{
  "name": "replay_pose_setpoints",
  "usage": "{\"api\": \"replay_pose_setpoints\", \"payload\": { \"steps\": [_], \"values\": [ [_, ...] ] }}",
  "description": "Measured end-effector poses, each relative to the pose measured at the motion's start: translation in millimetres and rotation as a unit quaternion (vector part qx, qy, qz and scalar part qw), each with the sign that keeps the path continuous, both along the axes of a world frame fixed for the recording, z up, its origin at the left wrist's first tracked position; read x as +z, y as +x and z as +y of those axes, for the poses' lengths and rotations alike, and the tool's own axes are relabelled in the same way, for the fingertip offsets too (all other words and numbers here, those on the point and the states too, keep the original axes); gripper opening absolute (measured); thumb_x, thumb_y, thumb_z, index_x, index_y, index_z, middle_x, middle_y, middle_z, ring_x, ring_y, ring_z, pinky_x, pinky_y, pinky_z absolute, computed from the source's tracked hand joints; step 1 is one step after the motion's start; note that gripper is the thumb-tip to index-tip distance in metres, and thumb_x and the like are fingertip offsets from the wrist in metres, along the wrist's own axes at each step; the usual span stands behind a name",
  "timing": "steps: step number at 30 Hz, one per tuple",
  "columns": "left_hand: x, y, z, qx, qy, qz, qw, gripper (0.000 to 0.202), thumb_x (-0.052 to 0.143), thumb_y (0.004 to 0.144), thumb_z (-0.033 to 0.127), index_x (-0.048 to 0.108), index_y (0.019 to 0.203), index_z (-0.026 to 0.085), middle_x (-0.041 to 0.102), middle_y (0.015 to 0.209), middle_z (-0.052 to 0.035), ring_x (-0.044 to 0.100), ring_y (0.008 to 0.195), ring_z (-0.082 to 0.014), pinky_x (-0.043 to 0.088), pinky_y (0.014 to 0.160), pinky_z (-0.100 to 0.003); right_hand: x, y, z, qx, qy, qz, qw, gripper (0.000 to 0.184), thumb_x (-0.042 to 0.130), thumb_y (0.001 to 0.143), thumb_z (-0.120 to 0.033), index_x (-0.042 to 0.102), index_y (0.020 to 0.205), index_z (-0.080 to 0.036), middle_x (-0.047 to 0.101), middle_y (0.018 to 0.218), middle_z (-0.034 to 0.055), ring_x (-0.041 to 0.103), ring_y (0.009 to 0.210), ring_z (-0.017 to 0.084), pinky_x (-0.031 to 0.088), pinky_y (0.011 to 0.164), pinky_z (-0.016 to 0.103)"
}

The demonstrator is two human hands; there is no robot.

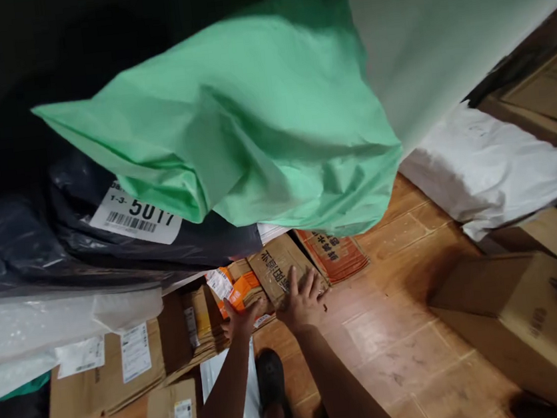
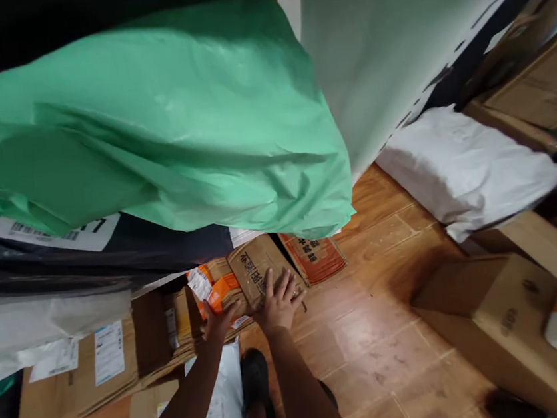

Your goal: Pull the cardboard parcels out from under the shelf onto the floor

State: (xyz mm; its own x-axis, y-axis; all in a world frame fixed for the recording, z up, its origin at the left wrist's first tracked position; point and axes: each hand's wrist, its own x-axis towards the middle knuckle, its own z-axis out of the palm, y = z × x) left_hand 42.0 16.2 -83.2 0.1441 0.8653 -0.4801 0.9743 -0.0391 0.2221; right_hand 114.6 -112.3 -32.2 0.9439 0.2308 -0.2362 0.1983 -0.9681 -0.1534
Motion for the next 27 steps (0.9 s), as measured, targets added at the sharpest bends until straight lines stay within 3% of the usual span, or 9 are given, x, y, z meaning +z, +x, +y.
{"api": "replay_pose_setpoints", "payload": {
  "steps": [4, 9, 15, 18, 21, 27],
  "values": [
    [23.8, 8.6, -0.9, 0.019, -0.025, 0.027, 0.999, 0.109, 0.074, 0.061, 0.062, 0.021, 0.146, 0.018, 0.054, 0.121, -0.0200, 0.053, 0.112, -0.0439, 0.044, 0.088, -0.053, 12.4, 12.4, -11.0, 0.006, -0.008, -0.005, 1.000, 0.119, 0.078, 0.050, -0.052, 0.025, 0.150, -0.016, 0.031, 0.147, 0.0297, 0.032, 0.130, 0.046, 0.021, 0.102, 0.062],
    [52.4, 12.2, 11.2, -0.006, -0.010, 0.014, 1.000, 0.103, 0.073, 0.063, 0.055, 0.021, 0.145, 0.021, 0.057, 0.114, -0.0184, 0.056, 0.108, -0.0377, 0.046, 0.086, -0.046, 22.8, 35.0, -30.2, 0.017, -0.005, 0.011, 1.000, 0.123, 0.081, 0.048, -0.049, 0.024, 0.150, -0.014, 0.034, 0.142, 0.0297, 0.040, 0.122, 0.045, 0.029, 0.098, 0.054],
    [79.8, -23.3, 31.3, -0.035, 0.027, 0.029, 0.999, 0.106, 0.079, 0.055, 0.051, 0.027, 0.144, 0.028, 0.046, 0.124, -0.0202, 0.048, 0.117, -0.0416, 0.040, 0.094, -0.051, 21.9, 43.3, -39.6, 0.026, -0.008, 0.037, 0.999, 0.124, 0.080, 0.051, -0.054, 0.018, 0.150, -0.011, 0.031, 0.141, 0.0311, 0.040, 0.120, 0.046, 0.030, 0.097, 0.051],
    [75.5, -45.5, 14.7, -0.061, 0.082, 0.043, 0.994, 0.107, 0.080, 0.052, 0.053, 0.029, 0.143, 0.030, 0.037, 0.133, -0.0214, 0.042, 0.122, -0.0442, 0.038, 0.095, -0.053, 16.2, 38.5, -38.4, 0.034, -0.007, 0.016, 0.999, 0.124, 0.079, 0.053, -0.055, 0.016, 0.150, -0.010, 0.031, 0.140, 0.0312, 0.040, 0.119, 0.046, 0.029, 0.098, 0.050],
    [61.6, -50.7, -11.7, -0.077, 0.127, 0.049, 0.988, 0.103, 0.078, 0.052, 0.058, 0.035, 0.141, 0.029, 0.030, 0.139, -0.0229, 0.040, 0.123, -0.0455, 0.038, 0.095, -0.054, 11.1, 36.2, -38.2, 0.043, -0.006, 0.001, 0.999, 0.124, 0.078, 0.053, -0.056, 0.015, 0.150, -0.010, 0.031, 0.140, 0.0312, 0.040, 0.118, 0.045, 0.029, 0.097, 0.050],
    [49.7, -26.6, -47.7, 0.018, 0.132, 0.016, 0.991, 0.095, 0.080, 0.055, 0.052, 0.038, 0.138, 0.032, 0.024, 0.145, -0.0222, 0.034, 0.131, -0.0433, 0.036, 0.098, -0.056, 14.5, 40.1, -35.6, 0.026, -0.019, -0.012, 0.999, 0.126, 0.080, 0.049, -0.057, 0.019, 0.149, -0.011, 0.037, 0.134, 0.0284, 0.044, 0.112, 0.043, 0.032, 0.093, 0.049]
  ]
}}
